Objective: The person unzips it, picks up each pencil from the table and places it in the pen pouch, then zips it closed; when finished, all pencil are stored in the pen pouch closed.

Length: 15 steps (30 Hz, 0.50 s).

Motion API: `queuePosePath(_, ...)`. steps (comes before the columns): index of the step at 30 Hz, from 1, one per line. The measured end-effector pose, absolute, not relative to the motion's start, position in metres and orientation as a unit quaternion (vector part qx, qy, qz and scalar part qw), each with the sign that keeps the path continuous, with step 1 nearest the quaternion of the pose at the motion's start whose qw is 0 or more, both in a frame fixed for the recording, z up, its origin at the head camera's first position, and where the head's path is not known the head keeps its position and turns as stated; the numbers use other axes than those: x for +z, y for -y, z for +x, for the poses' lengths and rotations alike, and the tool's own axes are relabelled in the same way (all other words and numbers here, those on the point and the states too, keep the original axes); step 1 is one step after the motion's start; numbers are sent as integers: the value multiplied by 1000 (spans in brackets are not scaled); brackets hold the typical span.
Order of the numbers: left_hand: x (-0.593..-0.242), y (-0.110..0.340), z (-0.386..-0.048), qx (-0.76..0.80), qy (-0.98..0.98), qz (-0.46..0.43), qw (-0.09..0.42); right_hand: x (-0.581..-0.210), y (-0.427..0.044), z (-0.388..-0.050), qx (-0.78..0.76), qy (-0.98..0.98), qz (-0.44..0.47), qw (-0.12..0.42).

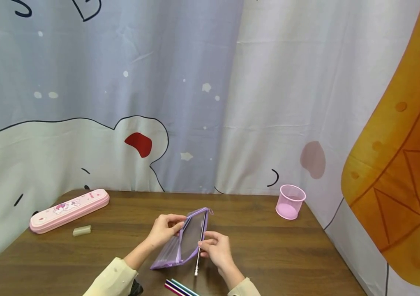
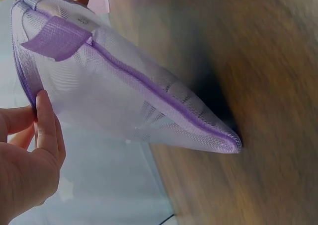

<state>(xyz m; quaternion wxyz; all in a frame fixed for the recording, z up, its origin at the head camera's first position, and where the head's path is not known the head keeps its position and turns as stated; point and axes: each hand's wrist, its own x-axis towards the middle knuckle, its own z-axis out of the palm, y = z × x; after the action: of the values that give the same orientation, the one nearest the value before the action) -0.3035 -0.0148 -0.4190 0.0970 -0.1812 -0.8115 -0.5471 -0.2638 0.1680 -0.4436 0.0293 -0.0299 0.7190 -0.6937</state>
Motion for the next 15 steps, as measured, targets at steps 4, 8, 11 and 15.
queuePosePath(4,-420,10,-302,-549,809,-189,92,-445,-162,-266,-700,-713,-15,25)
queuePosePath(8,-420,6,-302,-550,807,-196,87,-445,-160,-268,-705,-708,-4,28)
queuePosePath(11,-420,5,-301,-548,808,-201,86,-444,-158,-270,-706,-707,6,26)
queuePosePath(15,-420,3,-299,-549,807,-204,78,-442,-155,-272,-709,-705,20,18)
